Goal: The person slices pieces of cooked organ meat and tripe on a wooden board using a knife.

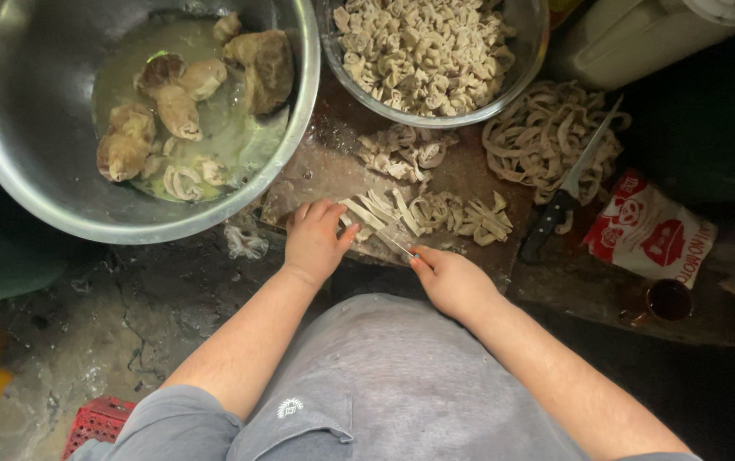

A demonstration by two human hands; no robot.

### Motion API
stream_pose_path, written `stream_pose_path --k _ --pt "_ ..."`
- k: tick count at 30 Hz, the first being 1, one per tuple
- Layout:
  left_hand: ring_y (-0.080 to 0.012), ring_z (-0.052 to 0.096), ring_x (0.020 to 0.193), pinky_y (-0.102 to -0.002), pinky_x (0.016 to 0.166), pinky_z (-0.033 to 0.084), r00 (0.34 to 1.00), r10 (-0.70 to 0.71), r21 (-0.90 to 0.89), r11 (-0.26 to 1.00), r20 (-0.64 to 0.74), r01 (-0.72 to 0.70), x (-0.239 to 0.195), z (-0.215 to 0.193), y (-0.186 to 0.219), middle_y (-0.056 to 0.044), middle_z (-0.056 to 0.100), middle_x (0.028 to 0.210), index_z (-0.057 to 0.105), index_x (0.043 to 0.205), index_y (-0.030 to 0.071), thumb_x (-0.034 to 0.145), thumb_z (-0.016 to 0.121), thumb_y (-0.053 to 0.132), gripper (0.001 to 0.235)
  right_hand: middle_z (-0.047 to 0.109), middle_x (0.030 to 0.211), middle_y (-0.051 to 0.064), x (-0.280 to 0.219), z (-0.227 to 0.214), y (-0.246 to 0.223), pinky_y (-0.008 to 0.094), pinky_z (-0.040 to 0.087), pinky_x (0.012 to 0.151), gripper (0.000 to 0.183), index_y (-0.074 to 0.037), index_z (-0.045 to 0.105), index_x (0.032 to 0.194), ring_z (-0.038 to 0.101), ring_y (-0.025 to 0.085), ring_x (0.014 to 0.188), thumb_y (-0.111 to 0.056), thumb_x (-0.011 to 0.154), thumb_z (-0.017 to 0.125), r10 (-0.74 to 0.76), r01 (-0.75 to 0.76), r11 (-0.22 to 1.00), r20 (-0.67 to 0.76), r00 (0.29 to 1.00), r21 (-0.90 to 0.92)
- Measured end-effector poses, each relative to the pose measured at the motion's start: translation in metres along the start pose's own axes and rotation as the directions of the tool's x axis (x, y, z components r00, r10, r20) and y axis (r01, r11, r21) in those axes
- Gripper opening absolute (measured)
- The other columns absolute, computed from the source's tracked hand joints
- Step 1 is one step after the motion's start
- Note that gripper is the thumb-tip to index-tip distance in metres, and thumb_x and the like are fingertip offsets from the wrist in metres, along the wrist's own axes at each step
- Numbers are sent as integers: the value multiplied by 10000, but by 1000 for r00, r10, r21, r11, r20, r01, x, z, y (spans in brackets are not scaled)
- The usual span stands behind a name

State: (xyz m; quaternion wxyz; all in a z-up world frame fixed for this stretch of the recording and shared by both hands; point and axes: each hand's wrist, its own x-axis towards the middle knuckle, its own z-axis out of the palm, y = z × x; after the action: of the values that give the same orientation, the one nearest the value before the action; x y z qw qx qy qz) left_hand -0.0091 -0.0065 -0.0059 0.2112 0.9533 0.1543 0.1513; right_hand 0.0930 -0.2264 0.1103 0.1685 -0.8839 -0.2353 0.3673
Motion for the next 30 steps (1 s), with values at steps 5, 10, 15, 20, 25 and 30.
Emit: stream_pose_path --k 5,10,15,20,25,30 --pt "-295 560 1160 -489 968 461 998 -34 13 999 50 33 2 0 0 -50 649 1211 724 1151 121 869 765 386 389 720 1171 174 21 8 -2 447 530 929 413 -166 671 1310 675 372 1101 -382 987 531 -35 36 999 -25 999 21" --pt "-287 559 1176 -495 989 463 995 -48 42 998 85 45 3 -4 4 -41 645 1207 717 1149 113 853 757 385 404 714 1175 193 46 20 -22 444 526 950 418 -147 673 1312 675 383 1111 -380 1001 519 -52 54 998 -43 998 45" --pt "-283 565 1179 -506 958 449 996 -57 24 998 67 56 -2 -8 6 -29 666 1194 725 1118 134 856 759 368 353 720 1184 189 -6 7 29 434 538 928 409 -120 672 1292 679 372 1113 -372 993 554 -49 51 998 -70 996 25" --pt "-293 557 1203 -486 992 450 1000 -11 -19 1000 -11 11 -9 -5 0 -43 657 1229 713 1098 125 848 766 368 353 758 1140 145 -44 -6 42 405 557 910 397 -210 658 1324 720 327 1072 -381 988 534 194 -195 980 46 980 29" --pt "-282 557 1191 -497 999 443 999 23 21 1000 -26 -23 -9 -5 -1 -32 661 1212 718 1081 124 826 773 352 346 745 1149 158 -29 -4 16 420 551 900 409 -164 666 1300 705 343 1081 -386 985 531 -11 14 998 -49 999 57" --pt "-279 557 1188 -494 978 445 1000 -9 41 999 29 8 -5 -6 2 -33 658 1203 719 1094 111 833 771 353 360 734 1135 187 -4 6 -3 465 534 909 426 -141 663 1297 684 382 1077 -397 999 497 -47 48 998 -17 999 28"
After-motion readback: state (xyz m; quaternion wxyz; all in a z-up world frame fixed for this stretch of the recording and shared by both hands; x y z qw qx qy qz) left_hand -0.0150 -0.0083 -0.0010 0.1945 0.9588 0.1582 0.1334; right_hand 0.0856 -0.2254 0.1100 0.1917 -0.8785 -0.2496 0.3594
